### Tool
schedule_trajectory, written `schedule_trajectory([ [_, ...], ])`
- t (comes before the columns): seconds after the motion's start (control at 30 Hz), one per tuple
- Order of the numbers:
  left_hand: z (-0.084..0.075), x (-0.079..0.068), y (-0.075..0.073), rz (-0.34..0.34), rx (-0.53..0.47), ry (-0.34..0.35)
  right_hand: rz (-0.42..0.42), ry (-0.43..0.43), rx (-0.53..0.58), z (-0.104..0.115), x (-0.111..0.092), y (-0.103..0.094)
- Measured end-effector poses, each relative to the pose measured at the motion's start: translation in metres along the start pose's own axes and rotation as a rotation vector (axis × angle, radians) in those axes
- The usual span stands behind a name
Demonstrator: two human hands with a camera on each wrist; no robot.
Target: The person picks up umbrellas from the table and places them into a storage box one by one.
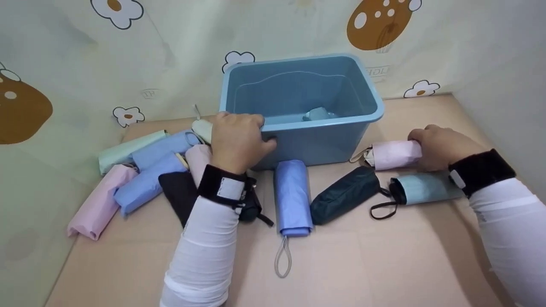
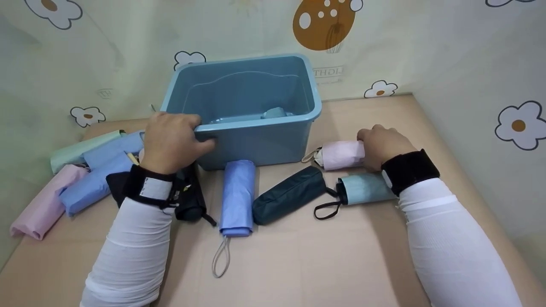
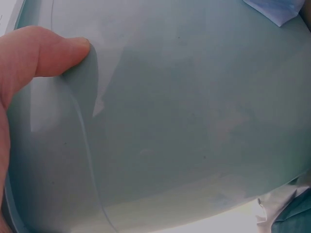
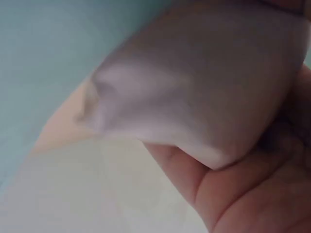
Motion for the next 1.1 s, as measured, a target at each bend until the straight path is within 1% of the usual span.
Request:
schedule_trajectory([
  [0.07,-0.001,0.000,0.000,-0.007,0.001,0.003,-0.018,0.003,0.002,-0.001,-0.003,-0.002],
  [0.17,-0.001,0.000,0.000,-0.023,-0.006,0.010,-0.071,-0.004,-0.002,-0.003,-0.007,-0.009],
  [0.3,-0.002,0.001,0.000,-0.017,-0.012,0.008,-0.145,-0.015,0.009,-0.004,-0.015,-0.020],
  [0.4,-0.001,0.001,0.001,-0.012,-0.012,0.005,-0.175,-0.018,0.036,-0.004,-0.022,-0.027],
  [0.47,-0.002,0.001,0.000,-0.022,-0.009,0.007,-0.193,-0.014,0.047,-0.005,-0.026,-0.031],
  [0.6,-0.001,0.000,-0.001,-0.033,-0.008,0.004,-0.246,0.019,0.054,-0.008,-0.033,-0.038],
  [0.8,0.000,0.000,0.000,-0.023,-0.017,0.001,-0.331,0.066,0.066,-0.013,-0.041,-0.046],
  [0.97,0.000,0.000,0.000,-0.020,-0.014,-0.001,-0.371,0.105,0.078,-0.015,-0.045,-0.051],
  [1.1,-0.001,0.000,0.000,-0.017,-0.012,-0.001,-0.399,0.137,0.121,-0.017,-0.049,-0.054],
])
Point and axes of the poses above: each hand's wrist, its own x-axis towards the middle knuckle, its own y-axis out of the palm, z = x × y, the point moved 6 cm from there along x, towards the middle knuckle, and after that the axes turned 9 degrees about z, right-handed, at the moved point
